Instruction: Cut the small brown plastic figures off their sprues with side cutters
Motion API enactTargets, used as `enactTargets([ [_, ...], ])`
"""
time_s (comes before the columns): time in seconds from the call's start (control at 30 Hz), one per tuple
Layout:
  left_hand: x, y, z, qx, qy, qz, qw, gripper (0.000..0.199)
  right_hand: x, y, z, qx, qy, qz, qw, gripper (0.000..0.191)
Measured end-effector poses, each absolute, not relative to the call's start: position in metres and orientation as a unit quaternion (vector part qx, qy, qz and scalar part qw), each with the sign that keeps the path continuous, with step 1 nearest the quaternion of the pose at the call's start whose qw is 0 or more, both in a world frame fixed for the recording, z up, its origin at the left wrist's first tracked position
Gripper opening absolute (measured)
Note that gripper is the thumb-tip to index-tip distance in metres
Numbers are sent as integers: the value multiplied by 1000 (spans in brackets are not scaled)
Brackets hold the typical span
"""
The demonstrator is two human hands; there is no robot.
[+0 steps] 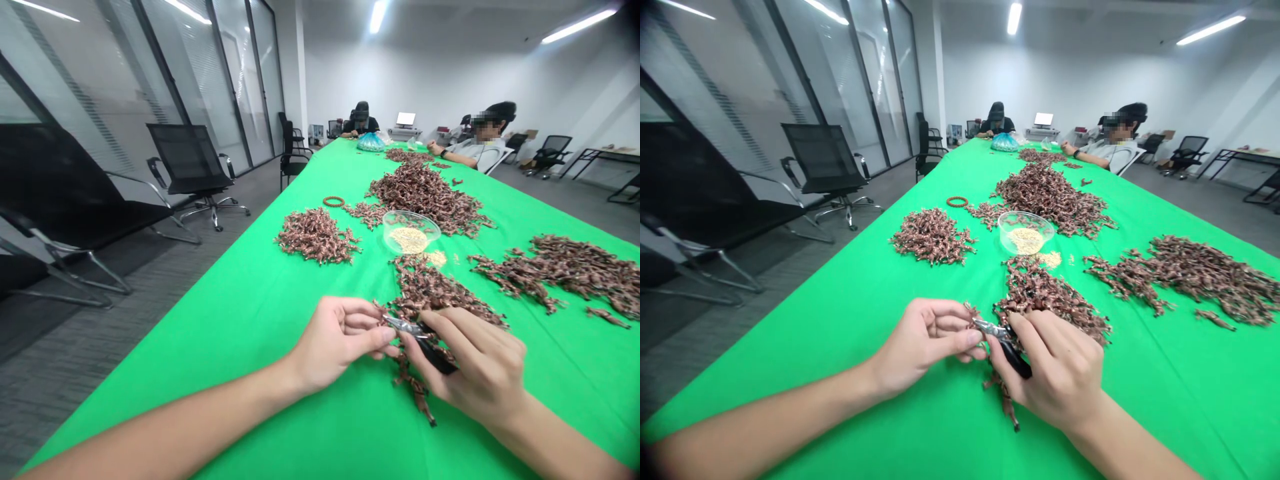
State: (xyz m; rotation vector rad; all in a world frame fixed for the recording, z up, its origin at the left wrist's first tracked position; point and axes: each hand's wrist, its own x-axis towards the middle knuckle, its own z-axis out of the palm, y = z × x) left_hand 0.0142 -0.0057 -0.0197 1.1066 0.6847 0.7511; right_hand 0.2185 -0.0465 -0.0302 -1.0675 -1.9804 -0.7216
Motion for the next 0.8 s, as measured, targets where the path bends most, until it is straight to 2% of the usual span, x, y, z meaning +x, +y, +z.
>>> enactTargets([
  [0.17,17,-10,-17,421,340,359,760,36,214,-48,-32,-430,-769,-284,378,32],
  [0.37,10,0,-15,398,275,317,816,20,217,-46,-33,-438,-764,-271,389,30],
  [0.57,11,0,-19,420,251,336,805,25,216,-47,-31,-430,-764,-264,401,27],
  [0.8,13,-3,-21,422,281,354,786,33,213,-51,-33,-424,-772,-254,400,32],
])
